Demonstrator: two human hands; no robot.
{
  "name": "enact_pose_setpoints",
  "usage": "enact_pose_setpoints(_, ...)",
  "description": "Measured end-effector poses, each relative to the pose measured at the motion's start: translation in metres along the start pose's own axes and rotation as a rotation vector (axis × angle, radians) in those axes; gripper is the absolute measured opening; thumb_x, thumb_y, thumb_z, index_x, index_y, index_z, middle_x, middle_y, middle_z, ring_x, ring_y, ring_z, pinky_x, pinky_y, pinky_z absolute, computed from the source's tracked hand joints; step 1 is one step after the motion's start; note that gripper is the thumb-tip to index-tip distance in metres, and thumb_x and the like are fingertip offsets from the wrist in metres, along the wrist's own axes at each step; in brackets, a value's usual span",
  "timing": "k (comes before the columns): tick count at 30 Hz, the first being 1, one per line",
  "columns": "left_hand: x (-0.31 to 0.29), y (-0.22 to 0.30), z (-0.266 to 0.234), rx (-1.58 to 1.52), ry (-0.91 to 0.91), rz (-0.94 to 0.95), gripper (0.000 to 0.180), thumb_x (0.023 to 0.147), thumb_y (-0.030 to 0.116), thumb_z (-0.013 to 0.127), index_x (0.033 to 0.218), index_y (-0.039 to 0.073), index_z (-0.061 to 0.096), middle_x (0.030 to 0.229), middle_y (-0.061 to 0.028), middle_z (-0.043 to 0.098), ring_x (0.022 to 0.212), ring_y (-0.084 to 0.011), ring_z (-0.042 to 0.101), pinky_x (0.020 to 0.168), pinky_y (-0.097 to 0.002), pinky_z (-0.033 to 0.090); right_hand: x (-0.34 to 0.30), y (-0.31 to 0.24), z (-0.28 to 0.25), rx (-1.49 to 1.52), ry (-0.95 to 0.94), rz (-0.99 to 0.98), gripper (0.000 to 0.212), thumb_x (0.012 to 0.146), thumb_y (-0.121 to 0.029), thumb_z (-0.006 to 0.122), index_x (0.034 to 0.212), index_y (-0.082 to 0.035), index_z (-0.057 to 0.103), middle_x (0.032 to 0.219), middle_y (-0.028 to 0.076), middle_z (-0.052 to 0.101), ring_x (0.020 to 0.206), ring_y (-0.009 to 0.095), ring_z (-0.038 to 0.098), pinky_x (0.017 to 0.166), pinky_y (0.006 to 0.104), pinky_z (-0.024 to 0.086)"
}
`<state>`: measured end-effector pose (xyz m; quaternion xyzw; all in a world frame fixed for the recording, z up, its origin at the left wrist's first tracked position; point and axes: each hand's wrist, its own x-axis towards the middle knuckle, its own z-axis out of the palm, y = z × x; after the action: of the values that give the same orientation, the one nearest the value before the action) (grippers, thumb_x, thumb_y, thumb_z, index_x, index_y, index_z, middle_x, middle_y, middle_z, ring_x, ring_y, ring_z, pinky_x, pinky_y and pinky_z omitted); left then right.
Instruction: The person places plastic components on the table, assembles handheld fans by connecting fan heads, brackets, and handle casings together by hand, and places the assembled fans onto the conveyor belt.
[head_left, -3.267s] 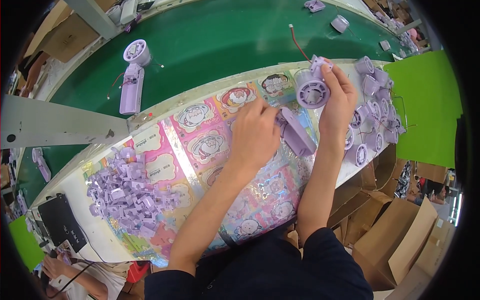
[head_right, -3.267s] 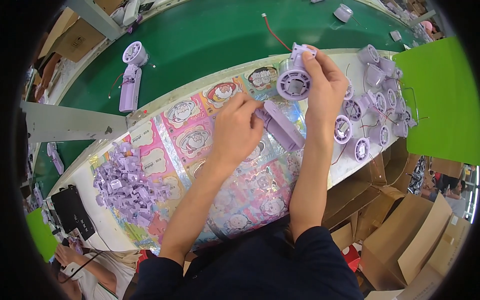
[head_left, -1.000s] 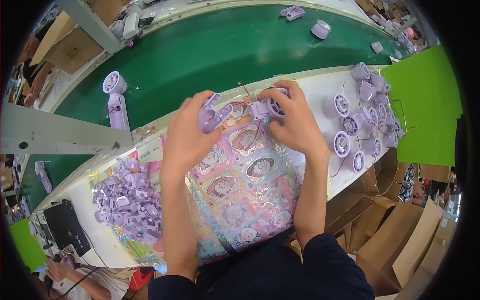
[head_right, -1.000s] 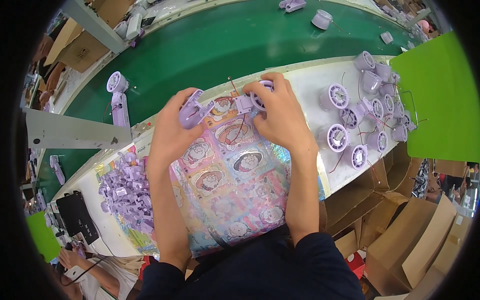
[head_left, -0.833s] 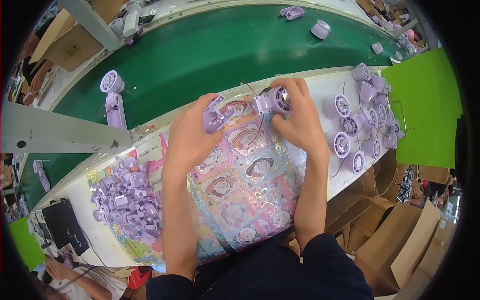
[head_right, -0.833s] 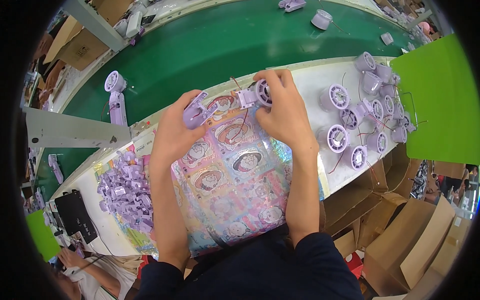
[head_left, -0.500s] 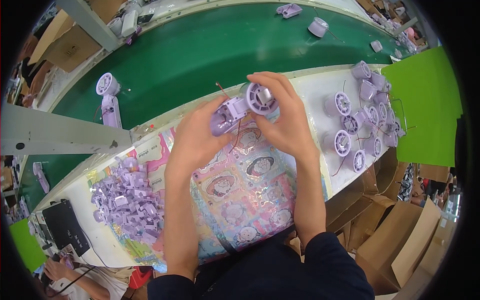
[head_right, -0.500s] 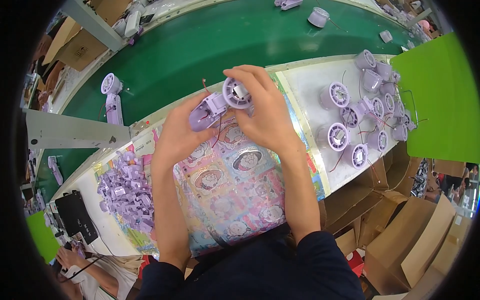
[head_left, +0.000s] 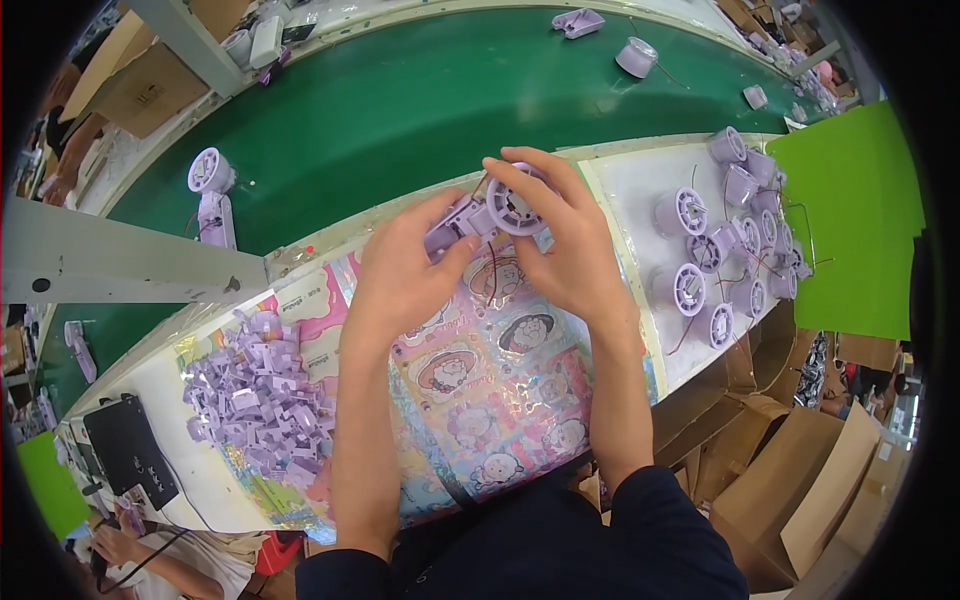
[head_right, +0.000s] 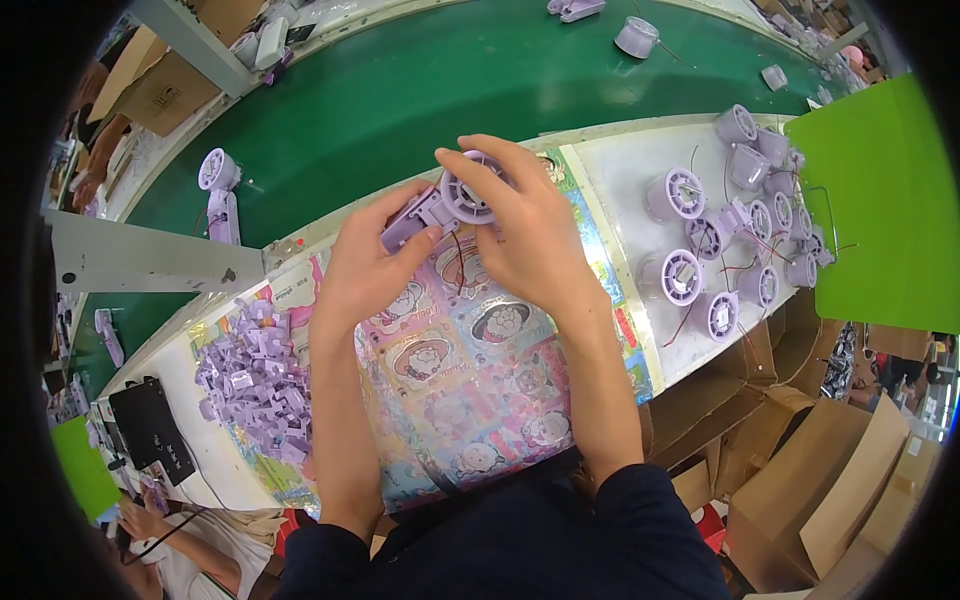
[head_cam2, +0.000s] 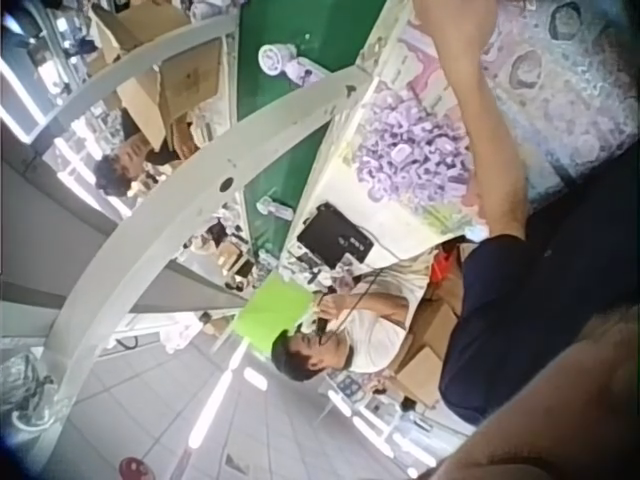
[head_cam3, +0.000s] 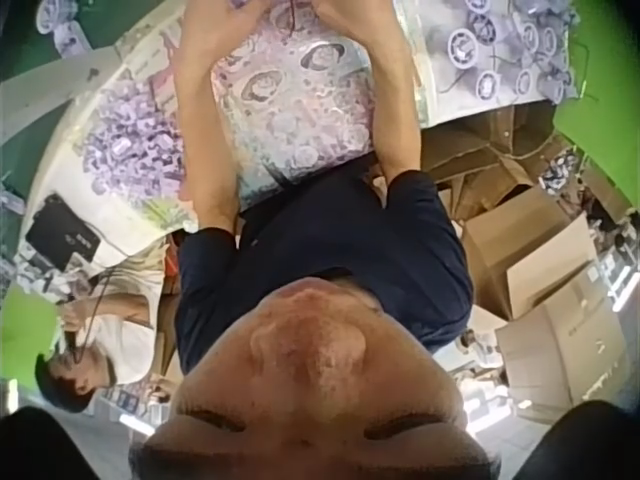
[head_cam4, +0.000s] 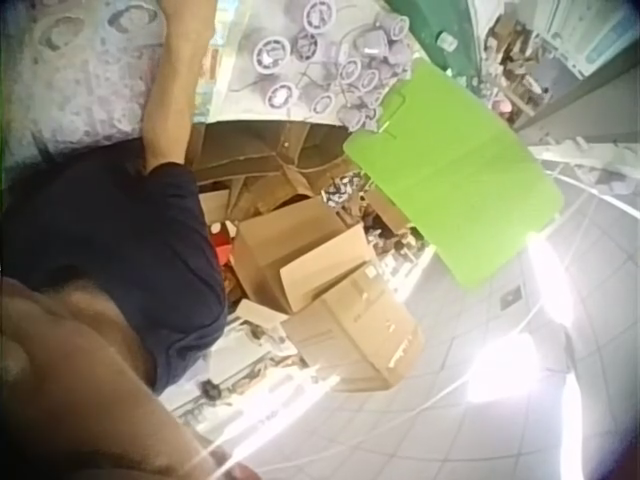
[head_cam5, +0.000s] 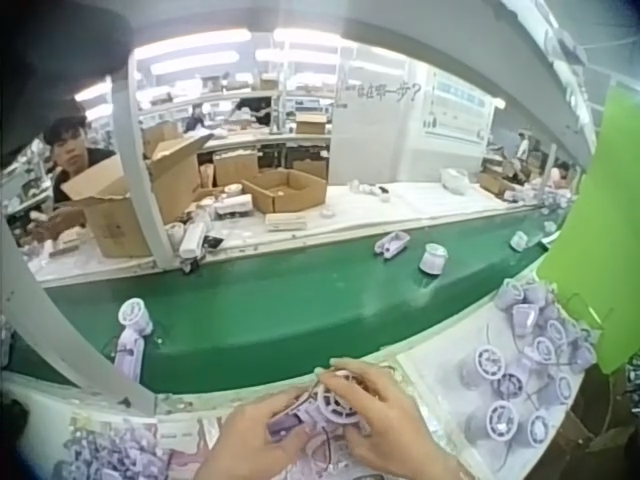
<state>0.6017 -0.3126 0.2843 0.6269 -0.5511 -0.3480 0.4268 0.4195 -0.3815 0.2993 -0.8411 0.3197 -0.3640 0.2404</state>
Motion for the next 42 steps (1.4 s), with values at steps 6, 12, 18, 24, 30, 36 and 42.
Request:
enact_pose_setpoints(6,0.004,-0.003,0.007,-0.075,0.087,-0.051,0.043,0.083,0.015,0.074,0.124,0.002,0.068,0.103,-0.0184,0.076,0.089,-0.0303,0.074,0.082,-0.0385,0.055,0.002,-0.003,0.005,-0.017,0.057,-0.038,0.070,0.067,0.018,0.059,0.130,-0.012,0.067,0.135,0.013,0.059,0.122,0.037,0.059,0.097,0.0449,0.055)
enact_pose_setpoints(12,0.007,-0.001,0.020,-0.126,0.187,-0.101,0.040,0.080,0.013,0.077,0.119,0.002,0.072,0.104,-0.0169,0.076,0.091,-0.0270,0.074,0.082,-0.0354,0.054,0.004,0.006,0.008,-0.015,0.113,-0.052,0.071,0.066,0.019,0.063,0.130,-0.012,0.067,0.137,0.016,0.057,0.123,0.039,0.059,0.098,0.0451,0.055)
enact_pose_setpoints(18,0.009,-0.006,0.019,-0.409,0.198,-0.090,0.040,0.084,0.005,0.075,0.123,-0.003,0.068,0.097,-0.0111,0.073,0.085,-0.0150,0.067,0.078,-0.0290,0.052,0.002,0.005,0.014,-0.044,0.260,-0.028,0.069,0.075,0.010,0.068,0.141,-0.008,0.056,0.139,0.021,0.054,0.122,0.041,0.058,0.099,0.0451,0.052)
enact_pose_setpoints(24,0.007,0.006,0.017,-0.442,0.098,-0.070,0.044,0.093,0.000,0.067,0.135,0.005,0.056,0.092,-0.0076,0.069,0.083,-0.0116,0.063,0.075,-0.0276,0.049,0.002,0.010,0.011,0.101,0.211,0.025,0.066,0.080,0.007,0.069,0.143,-0.005,0.051,0.137,0.022,0.053,0.125,0.041,0.055,0.103,0.0443,0.048)
enact_pose_setpoints(30,0.009,0.011,0.017,-0.502,0.118,-0.066,0.032,0.094,-0.001,0.066,0.125,0.005,0.059,0.094,-0.0065,0.067,0.084,-0.0105,0.061,0.076,-0.0268,0.048,0.003,0.010,0.011,0.221,0.216,0.071,0.066,0.083,0.008,0.070,0.144,-0.006,0.051,0.137,0.017,0.052,0.126,0.033,0.056,0.105,0.0413,0.051)
enact_pose_setpoints(36,0.010,-0.002,0.021,-0.419,0.116,0.025,0.022,0.095,-0.005,0.064,0.110,0.006,0.053,0.097,-0.0064,0.067,0.089,-0.0098,0.060,0.078,-0.0254,0.047,0.005,0.012,0.011,0.273,0.168,0.146,0.066,0.086,0.007,0.067,0.148,-0.006,0.048,0.138,0.016,0.051,0.127,0.030,0.057,0.107,0.0408,0.051)
enact_pose_setpoints(42,0.009,0.010,0.028,-0.616,0.206,-0.151,0.036,0.094,-0.003,0.067,0.123,0.004,0.048,0.105,-0.0138,0.071,0.089,-0.0136,0.066,0.076,-0.0266,0.051,0.003,0.013,0.011,0.246,0.190,0.161,0.063,0.088,0.002,0.070,0.147,-0.005,0.049,0.134,0.016,0.054,0.121,0.028,0.061,0.100,0.0385,0.053)
